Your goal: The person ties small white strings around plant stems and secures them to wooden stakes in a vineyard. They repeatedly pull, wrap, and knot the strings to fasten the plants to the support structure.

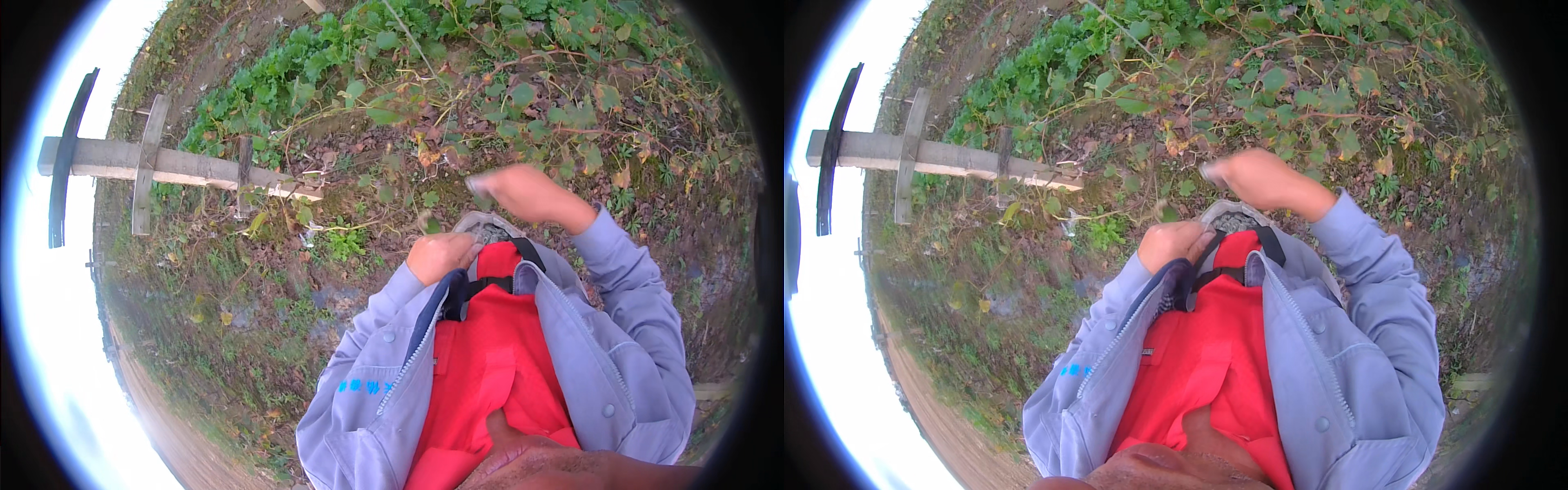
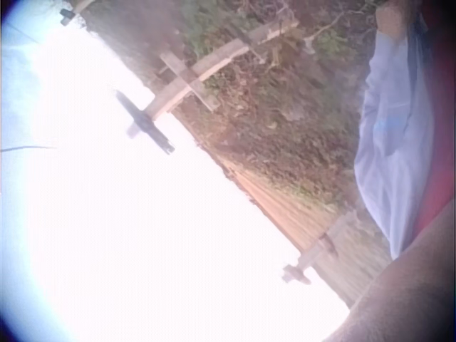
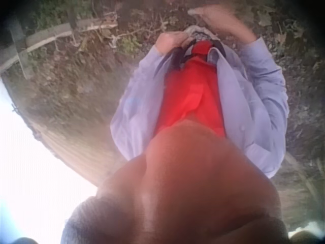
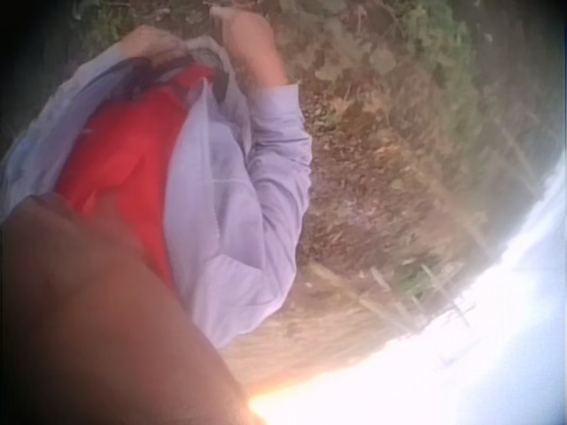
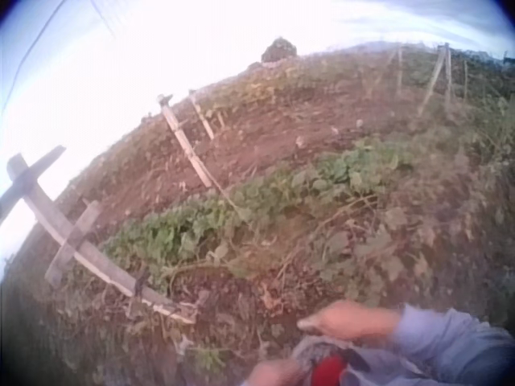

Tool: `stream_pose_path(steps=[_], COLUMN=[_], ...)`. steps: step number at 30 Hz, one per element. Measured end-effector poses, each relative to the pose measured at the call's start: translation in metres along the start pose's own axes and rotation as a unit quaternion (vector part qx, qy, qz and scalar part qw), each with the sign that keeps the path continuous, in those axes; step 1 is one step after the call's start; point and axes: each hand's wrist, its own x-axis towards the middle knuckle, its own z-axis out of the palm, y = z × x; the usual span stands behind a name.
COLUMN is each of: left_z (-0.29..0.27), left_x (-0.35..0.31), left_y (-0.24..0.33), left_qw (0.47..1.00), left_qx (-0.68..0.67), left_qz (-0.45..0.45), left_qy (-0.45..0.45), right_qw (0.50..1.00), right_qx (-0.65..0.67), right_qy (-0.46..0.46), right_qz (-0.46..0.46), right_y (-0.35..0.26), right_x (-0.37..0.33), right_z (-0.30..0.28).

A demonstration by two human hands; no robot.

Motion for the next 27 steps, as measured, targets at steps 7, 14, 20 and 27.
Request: stream_pose_path(steps=[7,14,20,27], left_z=[-0.024,-0.006,-0.015,0.009], left_x=[0.039,0.044,0.049,0.051], left_y=[0.031,0.034,0.029,0.038], left_qw=[0.986,1.000,0.986,0.992], left_qx=[-0.156,-0.014,-0.057,-0.095], left_qz=[-0.005,0.004,0.015,0.068], left_qy=[0.067,-0.003,0.155,0.040], right_qw=[0.796,0.963,0.876,0.975], right_qx=[0.600,0.079,0.455,0.108], right_qy=[-0.079,0.253,-0.088,0.195], right_qz=[-0.033,0.044,-0.135,-0.020], right_y=[-0.035,0.008,-0.004,0.002], right_x=[-0.068,-0.034,-0.081,-0.047], right_z=[-0.052,-0.023,-0.045,-0.063])
